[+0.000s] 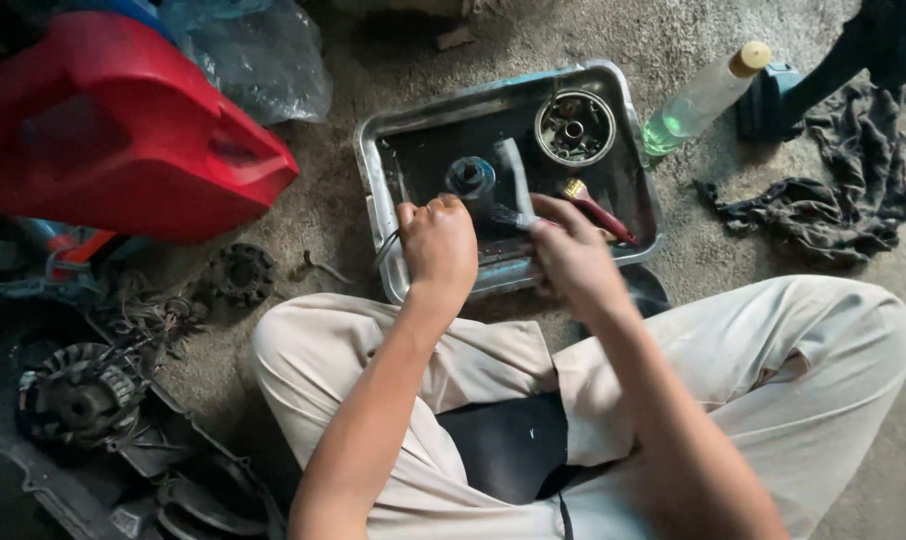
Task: The person sits on the floor and cleans a cylindrical mechanical part using a brush and a small stick. They scrub the part over a metal tray containing liquid, rotating it to clean different sides and crevices.
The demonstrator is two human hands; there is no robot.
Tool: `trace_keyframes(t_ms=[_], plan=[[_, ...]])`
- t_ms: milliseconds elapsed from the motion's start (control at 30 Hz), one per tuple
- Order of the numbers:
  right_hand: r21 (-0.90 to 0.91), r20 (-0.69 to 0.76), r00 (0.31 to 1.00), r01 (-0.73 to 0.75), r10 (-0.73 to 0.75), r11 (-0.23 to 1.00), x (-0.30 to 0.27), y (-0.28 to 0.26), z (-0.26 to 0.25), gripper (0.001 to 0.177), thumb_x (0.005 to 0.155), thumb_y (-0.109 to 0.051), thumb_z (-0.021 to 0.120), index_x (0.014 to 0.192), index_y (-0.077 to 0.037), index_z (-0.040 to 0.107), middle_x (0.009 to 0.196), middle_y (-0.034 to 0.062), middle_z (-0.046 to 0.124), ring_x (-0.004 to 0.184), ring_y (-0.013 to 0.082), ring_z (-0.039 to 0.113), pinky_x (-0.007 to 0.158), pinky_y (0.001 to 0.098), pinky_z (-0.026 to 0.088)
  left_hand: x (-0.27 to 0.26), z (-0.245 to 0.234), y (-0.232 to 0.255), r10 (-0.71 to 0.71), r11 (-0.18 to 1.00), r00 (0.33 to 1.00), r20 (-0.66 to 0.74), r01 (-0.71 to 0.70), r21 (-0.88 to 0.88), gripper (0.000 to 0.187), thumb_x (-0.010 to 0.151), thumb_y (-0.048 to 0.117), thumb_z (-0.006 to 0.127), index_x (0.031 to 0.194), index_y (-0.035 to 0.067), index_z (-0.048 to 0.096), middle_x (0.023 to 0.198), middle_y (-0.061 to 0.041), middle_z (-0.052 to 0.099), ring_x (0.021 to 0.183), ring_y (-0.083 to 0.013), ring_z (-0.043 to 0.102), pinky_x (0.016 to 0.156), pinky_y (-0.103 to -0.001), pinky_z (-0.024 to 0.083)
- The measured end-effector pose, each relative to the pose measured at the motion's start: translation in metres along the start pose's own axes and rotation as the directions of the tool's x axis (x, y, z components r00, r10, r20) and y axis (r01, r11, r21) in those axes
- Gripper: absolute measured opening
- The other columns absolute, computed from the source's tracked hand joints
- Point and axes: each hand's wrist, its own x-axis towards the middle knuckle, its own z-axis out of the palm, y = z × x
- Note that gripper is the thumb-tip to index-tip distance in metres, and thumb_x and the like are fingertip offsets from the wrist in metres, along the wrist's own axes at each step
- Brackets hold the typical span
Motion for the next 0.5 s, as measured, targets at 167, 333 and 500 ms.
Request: trace_keyframes(t_ms=[167, 333, 500], plan=[[-0.255, -0.011, 0.986, 0.156, -0.165, 0.954, -0.014, 0.039, 0.021, 0.043, 0.097, -0.015, 0.056, 0.140, -0.010, 0.059, 0.066, -0.0007, 0.055, 0.047, 0.0091, 0.047, 0.039, 0.0277, 0.037, -0.006, 0.006, 0.001, -0.025, 0.999, 1.000, -0.006, 0.024, -0.034, 0.014, 0.088, 0.006, 0.059, 0.087, 0.004, 0.072, 0.081, -0.012, 0.074, 0.078, -0.0253, 0.071, 0.087, -0.037, 0.047], [-0.402, -0.039, 0.961, 0.234, -0.272, 0.885, -0.009, 0.044, 0.022, 0.040, 0.097, -0.013, 0.058, 0.137, -0.008, 0.060, 0.066, 0.0018, 0.057, 0.048, 0.0098, 0.048, 0.043, 0.0297, 0.039, -0.019, 0.013, 0.000, 0.041, 0.999, 0.992, -0.120, -0.037, 0.033, 0.022, 0.087, 0.008, 0.059, 0.101, -0.001, 0.073, 0.078, -0.010, 0.072, 0.072, -0.0224, 0.069, 0.085, -0.037, 0.047], [-0.743, 0.113, 0.678, 0.543, -0.726, 0.391, -0.022, 0.058, 0.021, 0.035, 0.095, -0.008, 0.063, 0.129, -0.002, 0.065, 0.091, 0.0272, 0.069, 0.088, 0.0410, 0.070, 0.069, 0.0388, 0.056, -0.025, 0.013, -0.001, 0.025, 0.999, 0.989, -0.143, -0.032, -0.042, 0.015, 0.087, 0.007, 0.059, 0.095, 0.002, 0.071, 0.079, -0.009, 0.070, 0.075, -0.0238, 0.069, 0.086, -0.038, 0.046]])
